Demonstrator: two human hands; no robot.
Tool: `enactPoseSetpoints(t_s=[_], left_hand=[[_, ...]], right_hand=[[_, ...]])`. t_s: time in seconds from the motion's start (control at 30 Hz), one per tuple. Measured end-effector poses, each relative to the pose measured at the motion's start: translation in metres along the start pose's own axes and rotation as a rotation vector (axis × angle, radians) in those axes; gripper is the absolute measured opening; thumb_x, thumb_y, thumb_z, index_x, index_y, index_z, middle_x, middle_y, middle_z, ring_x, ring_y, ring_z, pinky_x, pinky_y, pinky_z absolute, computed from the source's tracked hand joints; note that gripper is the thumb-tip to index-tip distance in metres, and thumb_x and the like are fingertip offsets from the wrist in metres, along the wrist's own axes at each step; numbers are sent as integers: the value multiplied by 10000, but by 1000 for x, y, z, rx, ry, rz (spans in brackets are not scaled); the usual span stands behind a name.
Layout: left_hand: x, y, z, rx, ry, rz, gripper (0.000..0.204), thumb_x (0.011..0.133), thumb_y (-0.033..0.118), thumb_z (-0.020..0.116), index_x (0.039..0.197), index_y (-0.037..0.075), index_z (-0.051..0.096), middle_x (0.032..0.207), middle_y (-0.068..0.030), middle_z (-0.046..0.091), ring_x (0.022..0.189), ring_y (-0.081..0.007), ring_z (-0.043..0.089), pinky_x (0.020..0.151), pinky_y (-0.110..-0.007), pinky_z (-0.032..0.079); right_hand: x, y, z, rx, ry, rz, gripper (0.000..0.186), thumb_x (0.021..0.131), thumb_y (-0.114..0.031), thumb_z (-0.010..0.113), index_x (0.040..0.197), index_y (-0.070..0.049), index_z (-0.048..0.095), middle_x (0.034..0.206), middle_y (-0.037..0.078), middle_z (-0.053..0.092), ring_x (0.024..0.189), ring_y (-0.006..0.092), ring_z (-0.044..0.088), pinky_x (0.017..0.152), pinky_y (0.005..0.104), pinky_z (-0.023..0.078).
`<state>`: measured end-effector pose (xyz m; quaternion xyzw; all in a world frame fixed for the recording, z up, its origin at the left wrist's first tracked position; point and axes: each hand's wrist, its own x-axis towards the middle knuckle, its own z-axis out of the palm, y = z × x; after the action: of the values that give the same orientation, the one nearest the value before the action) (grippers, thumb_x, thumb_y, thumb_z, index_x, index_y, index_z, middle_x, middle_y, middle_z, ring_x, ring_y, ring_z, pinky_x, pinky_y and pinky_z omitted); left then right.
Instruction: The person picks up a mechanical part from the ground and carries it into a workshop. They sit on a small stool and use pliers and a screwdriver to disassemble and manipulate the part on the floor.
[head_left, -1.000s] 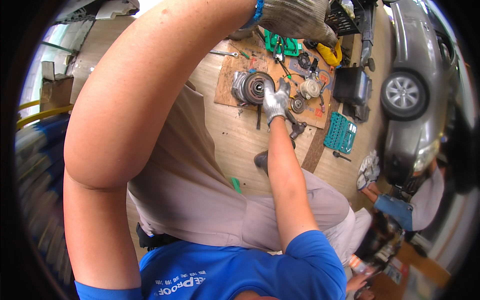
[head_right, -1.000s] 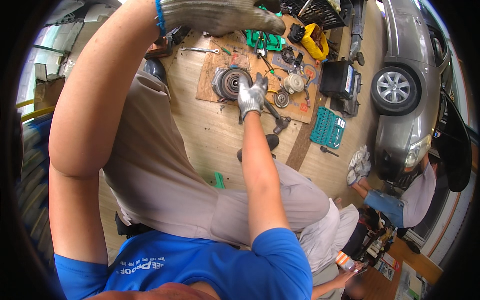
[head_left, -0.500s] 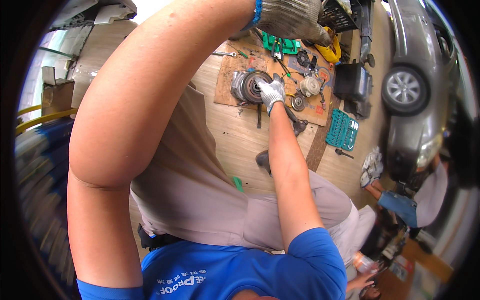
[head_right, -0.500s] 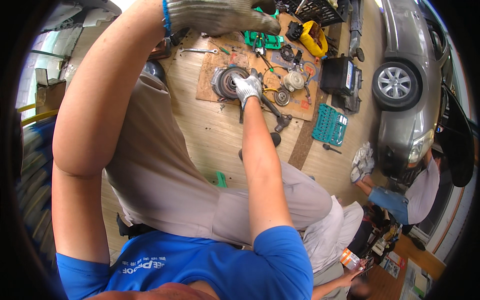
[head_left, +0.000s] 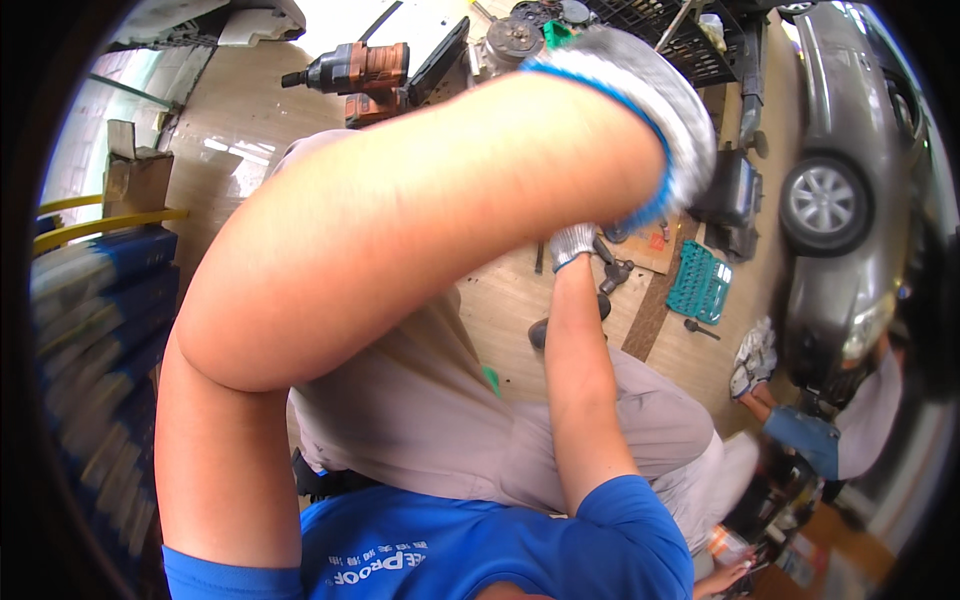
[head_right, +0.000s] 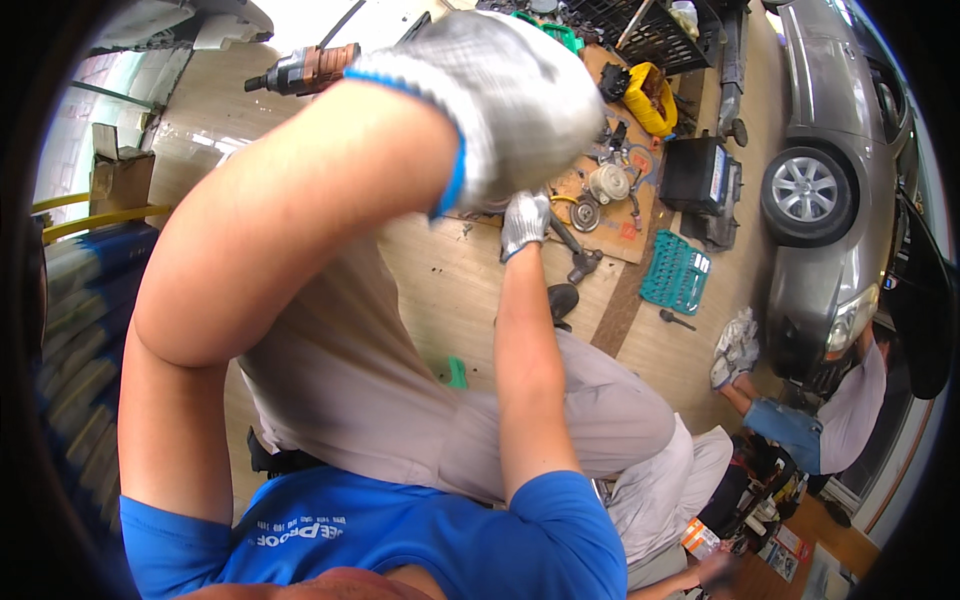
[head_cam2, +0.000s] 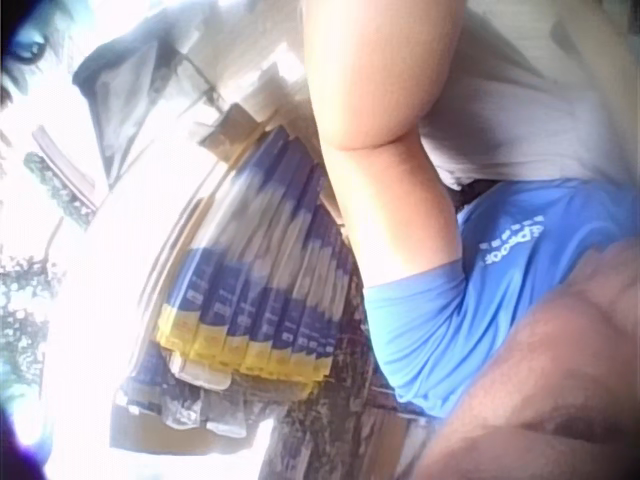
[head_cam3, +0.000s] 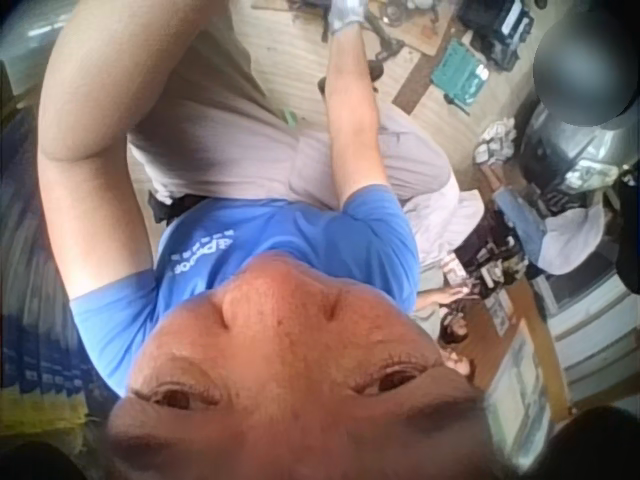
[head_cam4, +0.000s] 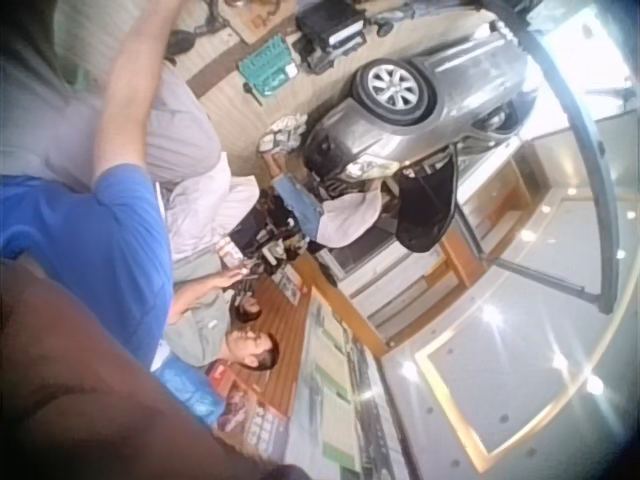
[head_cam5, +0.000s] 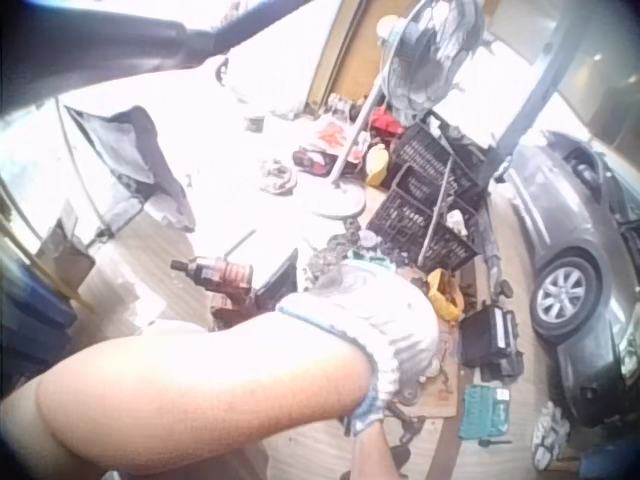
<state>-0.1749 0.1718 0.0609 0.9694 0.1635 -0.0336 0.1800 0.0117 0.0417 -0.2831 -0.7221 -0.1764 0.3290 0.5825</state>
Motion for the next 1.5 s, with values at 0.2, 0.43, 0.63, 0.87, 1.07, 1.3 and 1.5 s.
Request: enactPoseSetpoints(t_s=[0.2,0.43,0.63,0.87,1.07,1.3,1.5], left_hand=[[-35,26,31,-196,25,127,259,802,175,721,1026,53,764,1008,-170,750,884,-322,731,794,-442,588],[-87,28,54,-263,-137,63,283,836,193,705,1081,56,740,1030,-173,743,914,-306,723,816,-426,579],[-115,17,64,-288,-212,26,304,866,209,691,1129,59,720,1049,-175,737,939,-292,717,835,-412,572],[-112,19,57,-274,-161,-16,329,900,227,676,1184,62,696,1070,-178,730,969,-275,709,857,-396,563],[-67,25,30,-189,-10,-114,350,930,243,662,1231,65,675,1089,-181,724,995,-261,702,876,-382,556],[5,-15,-2,-140,146,-219,376,964,261,647,1287,69,651,1111,-184,717,1025,-244,694,898,-366,547],[5,-71,-6,-192,158,-368,405,936,254,656,1298,71,641,1065,-181,714,925,-277,694,844,-376,542]], right_hand=[[-13,-10,-30,51,208,166,346,1009,-216,581,1288,-11,588,1170,83,656,996,193,620,832,318,496],[-6,-13,-29,34,213,301,407,1000,-259,589,1328,-17,573,1253,82,640,1070,209,617,858,348,488],[-4,-23,-38,133,318,288,441,991,-273,603,1357,-31,557,1310,118,611,1104,256,623,855,453,479],[12,2,-66,131,270,197,430,975,-225,628,1312,40,597,1276,137,636,1088,258,609,840,387,501],[36,3,-57,213,268,240,442,963,-250,641,1293,43,616,1264,137,649,1091,254,608,891,384,483],[102,9,-100,9,245,171,458,948,-279,656,1269,47,639,1249,136,664,1094,250,608,951,380,463],[175,8,-50,-908,-123,145,647,913,-547,614,1222,18,681,1187,213,705,1126,339,651,937,400,469]])
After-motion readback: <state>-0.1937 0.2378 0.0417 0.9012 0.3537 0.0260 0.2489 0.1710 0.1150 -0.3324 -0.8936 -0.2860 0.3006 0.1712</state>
